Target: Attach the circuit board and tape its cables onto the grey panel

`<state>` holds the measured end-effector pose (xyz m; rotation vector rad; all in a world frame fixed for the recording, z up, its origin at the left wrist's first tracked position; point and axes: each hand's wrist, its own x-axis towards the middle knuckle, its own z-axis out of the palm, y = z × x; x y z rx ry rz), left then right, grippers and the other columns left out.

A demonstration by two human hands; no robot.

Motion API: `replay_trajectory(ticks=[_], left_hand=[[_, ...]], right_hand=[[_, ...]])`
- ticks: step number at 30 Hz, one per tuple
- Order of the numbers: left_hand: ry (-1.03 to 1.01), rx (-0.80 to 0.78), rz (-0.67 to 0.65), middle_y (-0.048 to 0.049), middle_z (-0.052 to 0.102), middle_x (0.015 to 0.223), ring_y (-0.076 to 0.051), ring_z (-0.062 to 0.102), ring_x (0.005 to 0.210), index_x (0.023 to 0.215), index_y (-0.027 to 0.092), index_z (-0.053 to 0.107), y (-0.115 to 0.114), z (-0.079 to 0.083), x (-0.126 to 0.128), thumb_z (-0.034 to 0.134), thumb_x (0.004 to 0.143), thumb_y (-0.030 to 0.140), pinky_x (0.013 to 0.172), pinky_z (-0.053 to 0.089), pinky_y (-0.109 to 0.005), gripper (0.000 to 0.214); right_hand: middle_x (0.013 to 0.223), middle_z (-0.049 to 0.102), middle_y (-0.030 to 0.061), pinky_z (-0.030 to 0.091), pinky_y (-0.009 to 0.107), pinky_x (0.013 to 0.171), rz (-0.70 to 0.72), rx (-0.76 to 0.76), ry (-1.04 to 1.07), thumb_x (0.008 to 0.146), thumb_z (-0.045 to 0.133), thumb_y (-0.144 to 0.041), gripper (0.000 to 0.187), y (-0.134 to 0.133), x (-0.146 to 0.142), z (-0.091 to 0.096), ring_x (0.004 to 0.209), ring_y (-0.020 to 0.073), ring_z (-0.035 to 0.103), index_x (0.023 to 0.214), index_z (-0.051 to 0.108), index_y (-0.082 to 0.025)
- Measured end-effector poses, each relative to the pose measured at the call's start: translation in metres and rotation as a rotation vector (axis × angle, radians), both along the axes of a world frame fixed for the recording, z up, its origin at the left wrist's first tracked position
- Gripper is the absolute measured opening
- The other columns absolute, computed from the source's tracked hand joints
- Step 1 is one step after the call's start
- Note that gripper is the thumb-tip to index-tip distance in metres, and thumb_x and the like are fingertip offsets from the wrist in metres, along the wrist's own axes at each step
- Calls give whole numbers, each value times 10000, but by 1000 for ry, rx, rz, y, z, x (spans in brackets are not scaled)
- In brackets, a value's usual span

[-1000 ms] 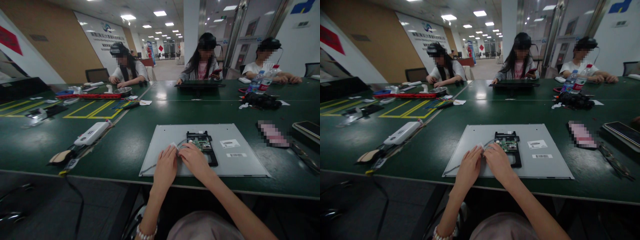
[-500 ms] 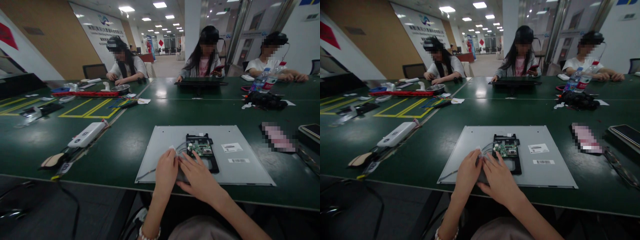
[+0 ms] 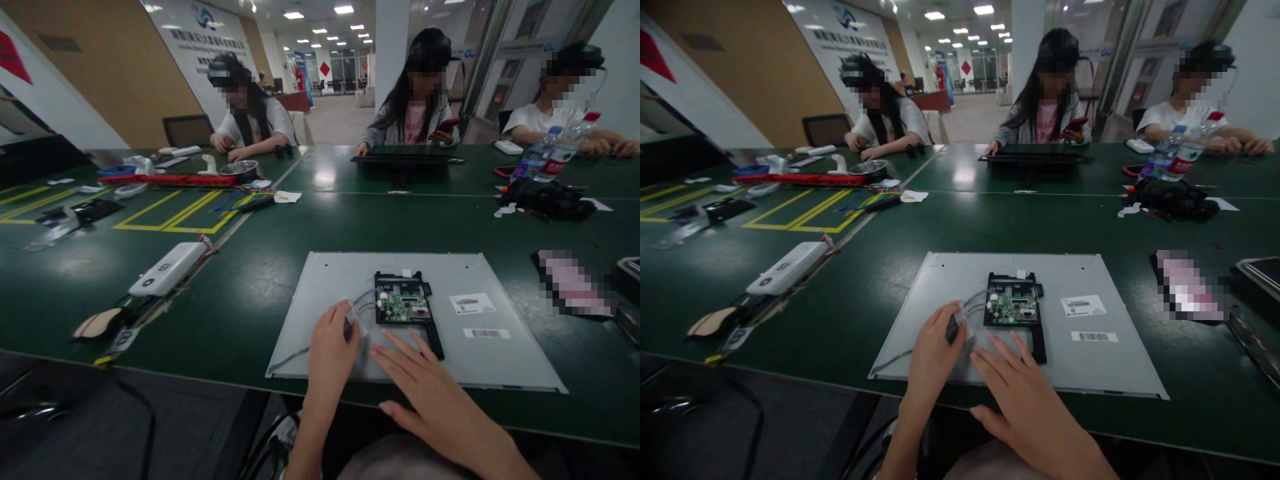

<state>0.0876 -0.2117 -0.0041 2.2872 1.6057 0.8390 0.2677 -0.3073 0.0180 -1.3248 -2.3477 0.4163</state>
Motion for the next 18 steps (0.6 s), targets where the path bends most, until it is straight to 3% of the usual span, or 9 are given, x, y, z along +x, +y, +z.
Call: replay_trajectory(ticks=[2, 4, 11, 14, 18], left_hand=[[-5, 22, -2, -99, 571, 1247, -239, 538, 1162, 1161, 181, 538, -2, -1, 0, 516, 837, 153, 1019, 427, -431, 326], [-10, 46, -4, -105, 541, 1289, -241, 513, 1194, 1201, 178, 522, -4, -1, 1, 522, 832, 145, 1041, 411, -439, 370], [-84, 271, -4, -119, 499, 1328, -235, 446, 1272, 1214, 187, 509, -12, 8, 3, 469, 893, 170, 1065, 390, -447, 324], [-80, 339, -41, -112, 526, 1300, -240, 435, 1284, 1208, 200, 513, -25, 8, 11, 444, 906, 163, 1071, 380, -476, 312], [-47, 260, -156, -125, 540, 1287, -232, 479, 1240, 1306, 190, 449, -57, 0, 39, 420, 915, 174, 1035, 426, -445, 392]], right_hand=[[1480, 400, -5, 334, 431, 1127, -77, -28, 19, 927, 483, -347, 542, -10, 23, -2, 1389, 213, 310, 1447, 348, -277], [1486, 388, -4, 376, 426, 1099, -250, -9, 55, 930, 458, -358, 516, -21, 50, -9, 1374, 224, 341, 1434, 366, -300], [1418, 472, 77, 335, 486, 1099, -847, 88, 163, 917, 402, -475, 507, -51, 146, -49, 1296, 279, 448, 1361, 454, -236], [1402, 489, 89, 381, 491, 1059, -939, 32, 204, 902, 398, -516, 535, -59, 166, -58, 1250, 298, 496, 1358, 457, -241], [1331, 563, 90, 462, 470, 982, -983, -36, 263, 882, 427, -542, 557, -59, 173, -63, 1128, 299, 599, 1360, 461, -258]])
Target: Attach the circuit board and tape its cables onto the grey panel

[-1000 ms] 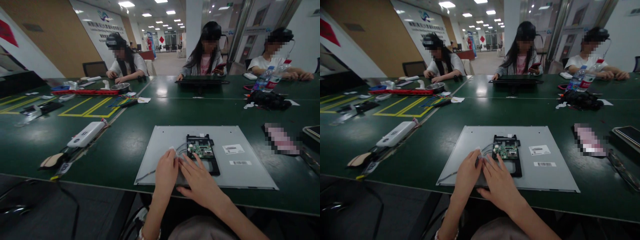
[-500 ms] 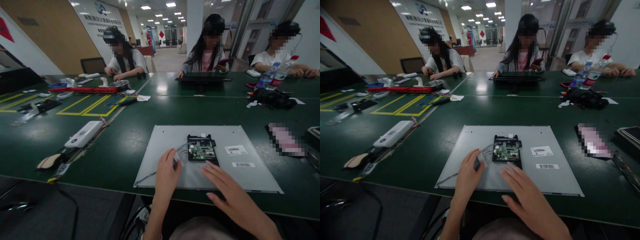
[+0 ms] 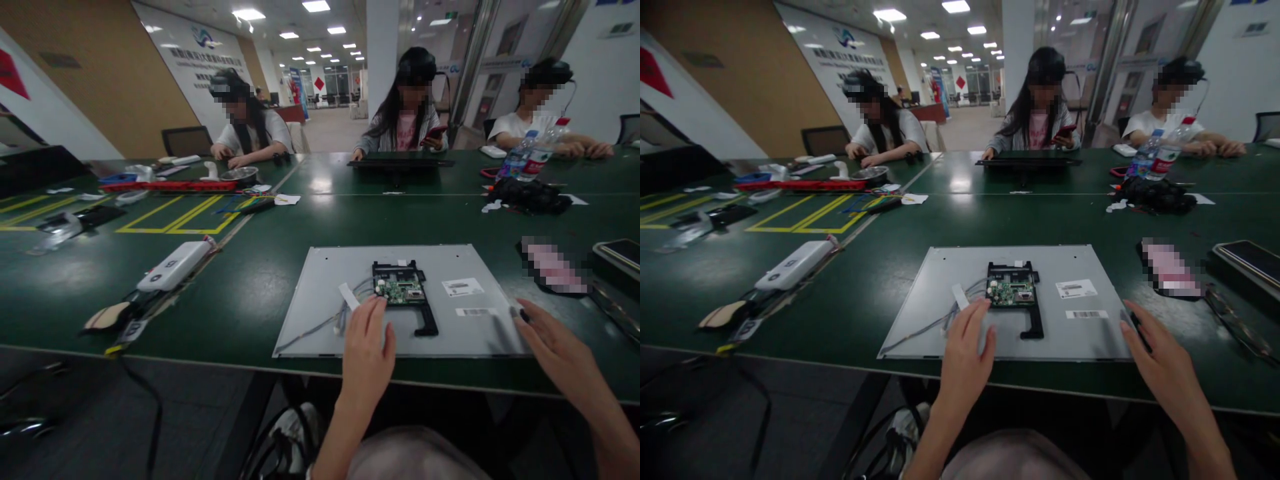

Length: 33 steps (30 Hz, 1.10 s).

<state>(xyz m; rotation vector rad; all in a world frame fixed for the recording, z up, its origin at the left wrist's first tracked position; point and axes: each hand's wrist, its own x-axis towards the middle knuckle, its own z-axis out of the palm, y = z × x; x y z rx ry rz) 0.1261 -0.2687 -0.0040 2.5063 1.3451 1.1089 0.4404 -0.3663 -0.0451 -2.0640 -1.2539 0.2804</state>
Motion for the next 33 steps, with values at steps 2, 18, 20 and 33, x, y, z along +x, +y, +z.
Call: replay_trajectory(ticks=[2, 18, 20, 33], left_hand=[[38, -25, -60, -133, 549, 1279, -229, 507, 1205, 1339, 178, 421, -14, -7, 15, 426, 913, 182, 1008, 451, -424, 426], [164, -45, 166, -156, 565, 1252, -260, 556, 1113, 1460, 140, 239, -20, -4, 9, 456, 929, 337, 969, 417, -436, 607], [193, -47, 214, -164, 573, 1240, -265, 553, 1123, 1464, 128, 236, -16, -3, 5, 446, 932, 353, 993, 387, -455, 614], [274, -110, 437, -217, 593, 1234, -320, 519, 1193, 1478, 70, 192, 8, 5, -26, 378, 951, 408, 1033, 268, -608, 653]], right_hand=[[1302, 591, 81, 472, 452, 974, 14, 14, 6, 881, 433, -529, 543, 2, -1, -1, 1114, 288, 611, 1349, 475, -257], [1309, 580, 96, 450, 470, 1000, 162, 77, -90, 893, 431, -455, 507, 23, -47, 3, 1185, 278, 562, 1331, 483, -204], [1302, 582, 102, 462, 473, 988, 237, 90, -138, 890, 446, -441, 497, 29, -60, 2, 1176, 284, 567, 1325, 488, -204], [1435, 454, 110, 374, 518, 1069, 534, 21, -366, 895, 476, -511, 551, 45, -125, 19, 1382, 336, 295, 1333, 531, -180]])
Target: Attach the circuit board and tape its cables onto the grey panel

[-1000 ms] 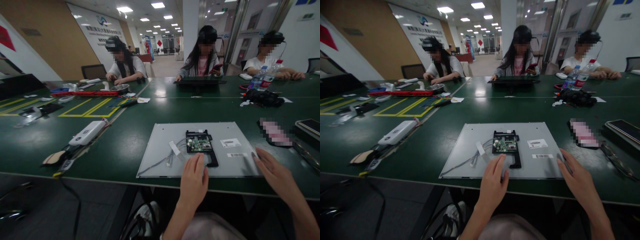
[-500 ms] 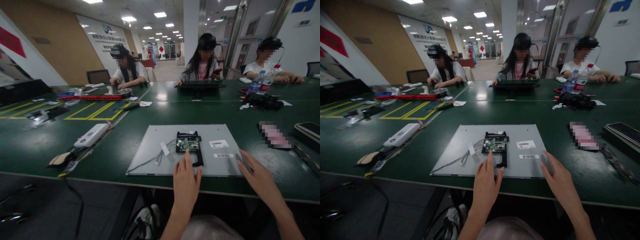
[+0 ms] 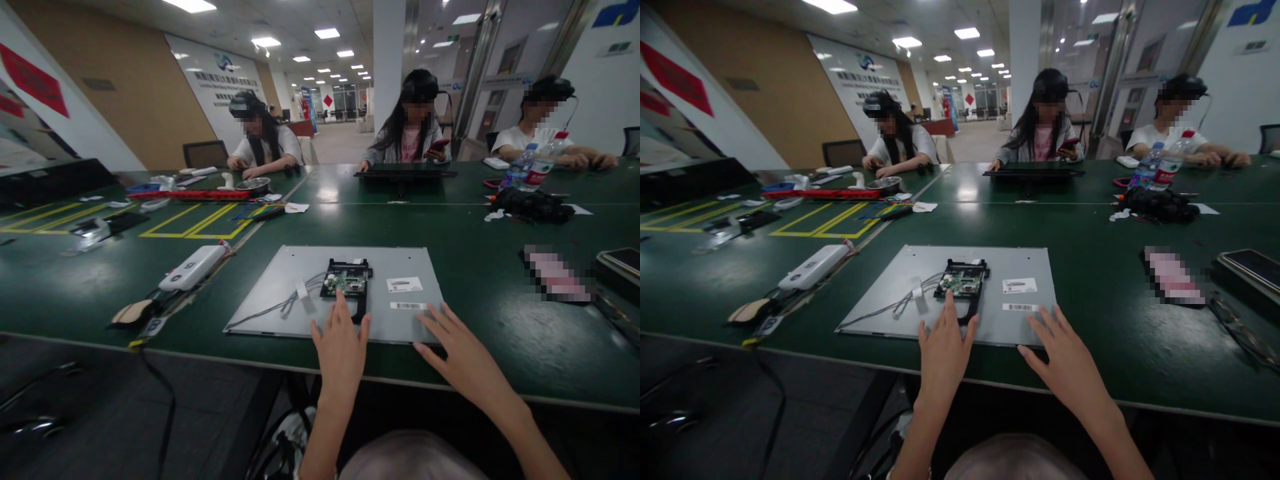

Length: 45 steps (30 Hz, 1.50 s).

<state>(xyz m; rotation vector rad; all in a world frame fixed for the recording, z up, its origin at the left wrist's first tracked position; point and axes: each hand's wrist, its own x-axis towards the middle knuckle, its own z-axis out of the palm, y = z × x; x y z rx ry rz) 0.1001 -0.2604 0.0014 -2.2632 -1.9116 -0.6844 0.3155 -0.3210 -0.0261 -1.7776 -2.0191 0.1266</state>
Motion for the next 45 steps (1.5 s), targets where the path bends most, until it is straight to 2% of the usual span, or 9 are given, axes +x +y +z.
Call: replay_trajectory(ticks=[3, 11, 17, 24, 30, 34, 39, 42, 45], left_hand=[[10, -5, 22, -226, 594, 1230, -330, 497, 1222, 1472, 65, 212, 4, 1, -4, 387, 948, 390, 1035, 249, -624, 642], [30, -8, 69, -229, 577, 1257, -325, 500, 1221, 1467, 74, 236, 15, 3, -18, 372, 949, 402, 1042, 226, -639, 628], [90, -80, 155, -224, 564, 1277, -314, 475, 1250, 1474, 67, 222, 25, 4, -28, 355, 947, 429, 1062, 194, -633, 654], [111, -86, 208, -221, 554, 1291, -320, 454, 1266, 1480, 67, 194, 34, 5, -41, 356, 942, 441, 1047, 184, -657, 675], [136, -91, 249, -216, 541, 1310, -331, 444, 1272, 1475, 100, 233, 42, 6, -55, 341, 938, 455, 1044, 197, -648, 653], [183, -87, 267, -224, 549, 1293, -340, 450, 1259, 1419, 104, 350, 47, 6, -63, 350, 934, 448, 1036, 214, -634, 595], [261, -91, 270, -191, 630, 1154, -328, 550, 1125, 1307, 108, 461, 52, 15, -70, 382, 925, 420, 980, 337, -541, 499], [289, -123, 254, -138, 672, 1007, -297, 613, 975, 1165, 143, 541, 58, 22, -75, 402, 915, 393, 853, 436, -425, 380], [320, -142, 233, -118, 670, 981, -286, 621, 920, 1062, 162, 572, 68, 26, -79, 433, 897, 376, 756, 462, -363, 303]], right_hand=[[1449, 436, 116, 364, 523, 1070, 23, -6, -34, 898, 464, -537, 569, 0, -11, 7, 1387, 345, 278, 1345, 521, -189], [1424, 461, 140, 270, 598, 1077, 69, 62, -155, 908, 447, -540, 558, 12, -32, 14, 1328, 396, 364, 1337, 526, -192], [1458, 412, 148, 229, 563, 1109, 87, -8, -155, 902, 418, -584, 626, 19, -49, 18, 1359, 399, 304, 1365, 498, -171], [1498, 353, 132, 175, 551, 1131, 149, -71, -81, 907, 377, -607, 650, 26, -63, 24, 1401, 372, 219, 1391, 464, -181], [1506, 339, 132, 150, 559, 1131, 189, -90, -41, 915, 339, -621, 652, 32, -76, 27, 1410, 349, 208, 1399, 452, -200], [1512, 325, 137, 143, 546, 1136, 196, -88, -33, 910, 357, -617, 652, 33, -87, 25, 1414, 352, 191, 1402, 449, -198], [1524, 297, 142, 156, 533, 1136, 183, -88, -21, 918, 370, -587, 633, 34, -98, 20, 1418, 359, 165, 1410, 434, -194], [1528, 290, 136, 170, 521, 1136, 186, -94, -15, 927, 380, -553, 601, 35, -100, 19, 1423, 350, 152, 1416, 425, -205], [1527, 292, 134, 193, 516, 1131, 180, -95, -14, 933, 399, -510, 568, 34, -100, 18, 1424, 343, 156, 1418, 419, -214]])
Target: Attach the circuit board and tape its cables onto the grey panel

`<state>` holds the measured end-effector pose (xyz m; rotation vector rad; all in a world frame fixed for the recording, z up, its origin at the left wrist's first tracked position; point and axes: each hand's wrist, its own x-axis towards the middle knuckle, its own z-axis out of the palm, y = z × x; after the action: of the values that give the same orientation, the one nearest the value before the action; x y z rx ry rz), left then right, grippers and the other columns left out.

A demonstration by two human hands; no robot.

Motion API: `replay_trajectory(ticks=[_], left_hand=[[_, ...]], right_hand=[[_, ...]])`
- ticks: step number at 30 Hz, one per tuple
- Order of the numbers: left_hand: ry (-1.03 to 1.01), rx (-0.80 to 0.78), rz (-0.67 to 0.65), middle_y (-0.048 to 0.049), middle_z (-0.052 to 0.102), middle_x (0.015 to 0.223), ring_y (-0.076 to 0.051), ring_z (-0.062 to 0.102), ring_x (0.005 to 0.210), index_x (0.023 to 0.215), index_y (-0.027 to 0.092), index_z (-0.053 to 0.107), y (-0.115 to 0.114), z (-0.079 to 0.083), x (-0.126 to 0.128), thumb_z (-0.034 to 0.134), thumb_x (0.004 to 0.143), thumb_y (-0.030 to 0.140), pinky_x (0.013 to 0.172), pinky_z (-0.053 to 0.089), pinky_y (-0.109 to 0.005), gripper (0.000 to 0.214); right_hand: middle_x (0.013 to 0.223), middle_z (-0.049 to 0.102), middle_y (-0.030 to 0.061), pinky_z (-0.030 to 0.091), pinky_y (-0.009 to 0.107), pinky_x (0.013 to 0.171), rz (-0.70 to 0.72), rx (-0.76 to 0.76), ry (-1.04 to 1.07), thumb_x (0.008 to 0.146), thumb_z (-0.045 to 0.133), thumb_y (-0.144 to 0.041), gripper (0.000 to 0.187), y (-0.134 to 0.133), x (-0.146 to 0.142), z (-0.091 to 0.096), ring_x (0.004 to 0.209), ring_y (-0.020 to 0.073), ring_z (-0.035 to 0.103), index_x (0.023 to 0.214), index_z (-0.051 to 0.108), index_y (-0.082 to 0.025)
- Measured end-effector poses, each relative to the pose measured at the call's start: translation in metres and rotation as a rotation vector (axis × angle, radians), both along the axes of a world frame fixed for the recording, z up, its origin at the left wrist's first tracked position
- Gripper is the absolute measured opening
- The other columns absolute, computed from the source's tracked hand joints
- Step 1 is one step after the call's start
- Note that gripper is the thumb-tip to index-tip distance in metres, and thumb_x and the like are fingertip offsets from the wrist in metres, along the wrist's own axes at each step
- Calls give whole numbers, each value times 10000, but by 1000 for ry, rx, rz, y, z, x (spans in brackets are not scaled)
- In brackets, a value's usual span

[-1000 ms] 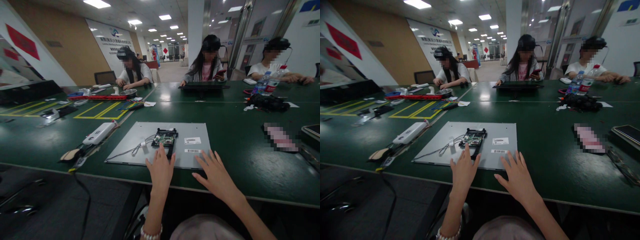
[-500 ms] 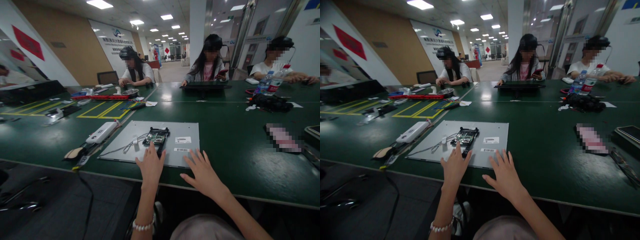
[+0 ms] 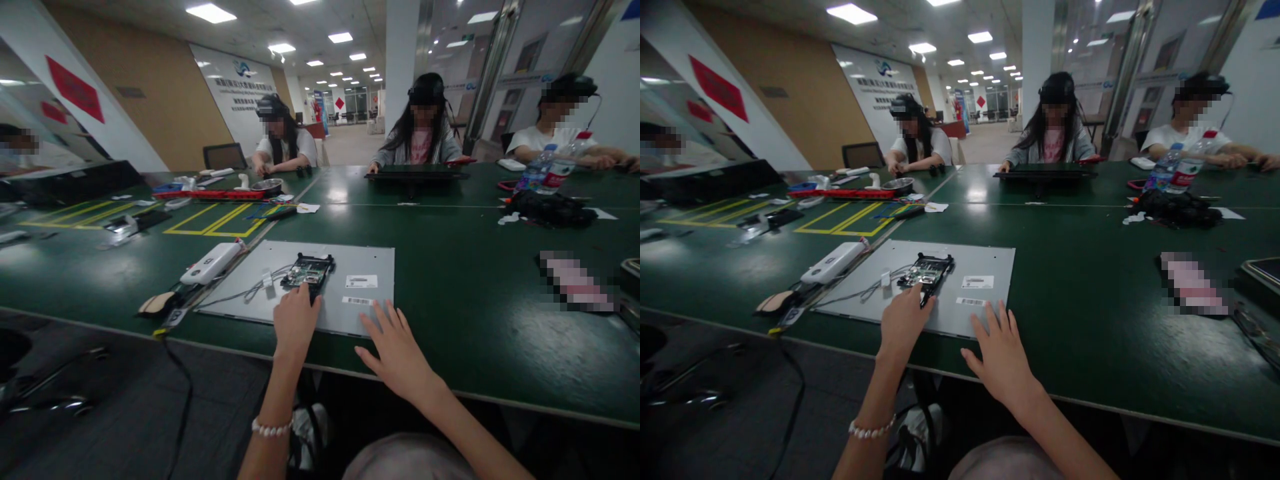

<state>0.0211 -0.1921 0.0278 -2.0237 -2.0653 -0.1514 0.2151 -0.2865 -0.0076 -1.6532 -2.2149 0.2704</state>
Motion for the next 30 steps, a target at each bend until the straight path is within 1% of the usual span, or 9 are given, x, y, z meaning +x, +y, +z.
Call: replay_trajectory(ticks=[4, 10, 16, 20, 23, 25, 27, 30], left_hand=[[17, -17, -4, -126, 662, 1013, -293, 613, 943, 1042, 149, 579, 21, 3, -1, 461, 881, 350, 739, 475, -355, 283], [-2, -56, 3, -152, 652, 1046, -296, 612, 967, 1028, 121, 597, 57, 8, -3, 499, 858, 322, 771, 488, -364, 281], [-7, -76, 34, -178, 659, 1035, -298, 626, 961, 1005, 98, 633, 82, 10, -6, 513, 838, 292, 782, 501, -364, 282], [-23, -123, 37, -199, 668, 1013, -299, 640, 931, 1002, 82, 652, 89, 14, -6, 505, 829, 262, 777, 506, -372, 290], [-19, -142, 33, -207, 664, 1036, -307, 634, 943, 1021, 79, 651, 89, 16, -6, 517, 824, 305, 786, 504, -378, 328], [-30, -153, 37, -194, 667, 1043, -305, 628, 957, 1028, 95, 648, 87, 17, -9, 499, 837, 343, 797, 499, -378, 347], [-40, -129, 46, -177, 665, 1048, -295, 620, 970, 1034, 114, 642, 86, 19, -17, 452, 864, 355, 810, 491, -374, 351], [-15, -2, 81, -179, 634, 1099, -298, 591, 1016, 1086, 123, 613, 87, 23, -38, 392, 889, 329, 823, 474, -381, 361]], right_hand=[[1534, 281, 124, 203, 512, 1128, -18, 13, -2, 935, 409, -479, 547, 0, -1, -1, 1428, 333, 145, 1416, 421, -219], [1537, 277, 112, 205, 508, 1129, -20, 12, -5, 942, 380, -483, 540, -1, -3, -1, 1427, 330, 155, 1417, 419, -230], [1537, 279, 109, 202, 506, 1130, -23, 17, -11, 945, 369, -486, 544, -3, -6, 0, 1427, 332, 155, 1421, 414, -226], [1537, 281, 106, 205, 508, 1129, -21, 13, -9, 945, 365, -486, 545, -3, -8, 2, 1425, 333, 161, 1419, 418, -222], [1539, 277, 102, 217, 515, 1124, -17, 9, -8, 948, 356, -489, 546, -3, -8, 3, 1425, 334, 164, 1420, 418, -222], [1539, 276, 101, 220, 516, 1123, -15, 8, -6, 950, 344, -495, 551, -4, -8, 4, 1426, 332, 160, 1424, 412, -222], [1539, 277, 101, 218, 514, 1125, -15, 10, -5, 951, 340, -496, 553, -4, -7, 3, 1427, 329, 157, 1426, 409, -221], [1535, 287, 101, 213, 507, 1129, -15, 10, -3, 949, 347, -497, 553, -4, -7, 3, 1427, 326, 161, 1425, 410, -222]])
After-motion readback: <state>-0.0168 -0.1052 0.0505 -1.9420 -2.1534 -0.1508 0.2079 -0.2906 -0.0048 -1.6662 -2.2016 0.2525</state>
